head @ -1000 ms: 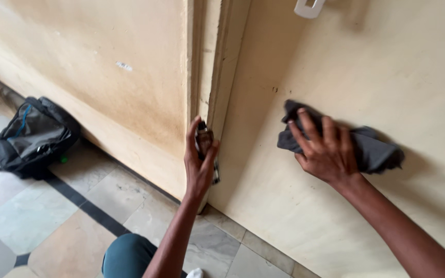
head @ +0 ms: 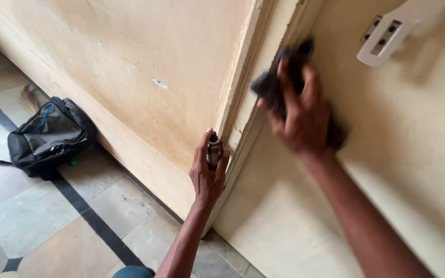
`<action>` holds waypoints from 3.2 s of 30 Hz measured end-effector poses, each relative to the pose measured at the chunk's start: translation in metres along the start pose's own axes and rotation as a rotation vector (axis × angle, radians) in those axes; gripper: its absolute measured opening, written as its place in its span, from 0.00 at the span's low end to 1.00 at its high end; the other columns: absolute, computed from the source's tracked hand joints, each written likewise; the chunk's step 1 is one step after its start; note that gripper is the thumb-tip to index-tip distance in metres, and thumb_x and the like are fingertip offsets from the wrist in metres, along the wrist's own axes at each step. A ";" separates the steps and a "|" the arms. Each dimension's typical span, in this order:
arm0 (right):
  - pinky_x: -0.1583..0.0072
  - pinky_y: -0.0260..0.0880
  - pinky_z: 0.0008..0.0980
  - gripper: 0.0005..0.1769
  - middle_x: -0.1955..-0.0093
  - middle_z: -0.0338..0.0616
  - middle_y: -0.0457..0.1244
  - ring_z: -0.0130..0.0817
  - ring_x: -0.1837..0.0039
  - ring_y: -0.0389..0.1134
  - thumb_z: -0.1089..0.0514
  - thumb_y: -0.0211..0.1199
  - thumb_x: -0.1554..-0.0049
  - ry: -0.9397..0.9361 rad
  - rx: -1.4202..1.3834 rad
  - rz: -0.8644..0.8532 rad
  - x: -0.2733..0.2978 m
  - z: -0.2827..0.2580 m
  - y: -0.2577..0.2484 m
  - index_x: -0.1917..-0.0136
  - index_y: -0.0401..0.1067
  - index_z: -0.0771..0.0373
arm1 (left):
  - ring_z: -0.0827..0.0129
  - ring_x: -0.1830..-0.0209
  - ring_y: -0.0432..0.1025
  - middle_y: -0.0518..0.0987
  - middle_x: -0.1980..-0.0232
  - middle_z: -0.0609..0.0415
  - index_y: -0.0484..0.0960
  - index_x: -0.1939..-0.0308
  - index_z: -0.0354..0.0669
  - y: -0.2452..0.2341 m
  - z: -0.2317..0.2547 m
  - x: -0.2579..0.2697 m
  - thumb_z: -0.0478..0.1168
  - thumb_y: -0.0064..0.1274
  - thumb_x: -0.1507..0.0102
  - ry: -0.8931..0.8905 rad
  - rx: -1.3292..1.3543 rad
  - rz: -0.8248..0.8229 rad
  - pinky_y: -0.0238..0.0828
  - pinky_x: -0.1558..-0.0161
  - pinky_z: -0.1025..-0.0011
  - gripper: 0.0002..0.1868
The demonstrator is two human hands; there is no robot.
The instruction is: The person sprays a cleaning solution onto a wooden door and wipes the surface with a dark cloth. They repeatedly spray and wipe different sections of the door, including the area around the latch and the lower edge.
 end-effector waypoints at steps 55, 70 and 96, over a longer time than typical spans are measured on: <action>0.36 0.74 0.37 0.17 0.29 0.49 0.58 0.42 0.33 0.66 0.49 0.64 0.29 0.391 -0.372 0.210 0.097 -0.032 0.006 0.34 0.74 0.63 | 0.56 0.46 0.77 0.77 0.40 0.43 0.63 0.23 0.52 -0.013 -0.036 0.045 0.39 0.55 0.33 -0.090 0.043 -0.172 0.77 0.48 0.62 0.34; 0.38 0.70 0.43 0.21 0.39 0.57 0.65 0.52 0.39 0.69 0.53 0.68 0.40 0.878 -0.465 -0.123 0.280 -0.094 0.126 0.40 0.73 0.69 | 0.59 0.49 0.80 0.79 0.42 0.47 0.63 0.22 0.53 -0.004 -0.039 0.037 0.42 0.54 0.33 -0.053 -0.077 -0.215 0.78 0.51 0.62 0.34; 0.32 0.71 0.41 0.26 0.31 0.52 0.62 0.49 0.32 0.67 0.65 0.72 0.40 0.487 -0.365 0.148 0.180 -0.096 0.044 0.29 0.72 0.66 | 0.61 0.36 0.77 0.80 0.37 0.41 0.62 0.20 0.48 -0.013 -0.075 0.024 0.37 0.51 0.34 -0.299 0.702 -0.345 0.73 0.32 0.61 0.36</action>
Point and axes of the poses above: each hand's wrist, its own x-axis away from the middle knuckle, its own y-axis out of the palm, z = x × y, the point moved 9 cm from there along -x, towards the middle knuckle
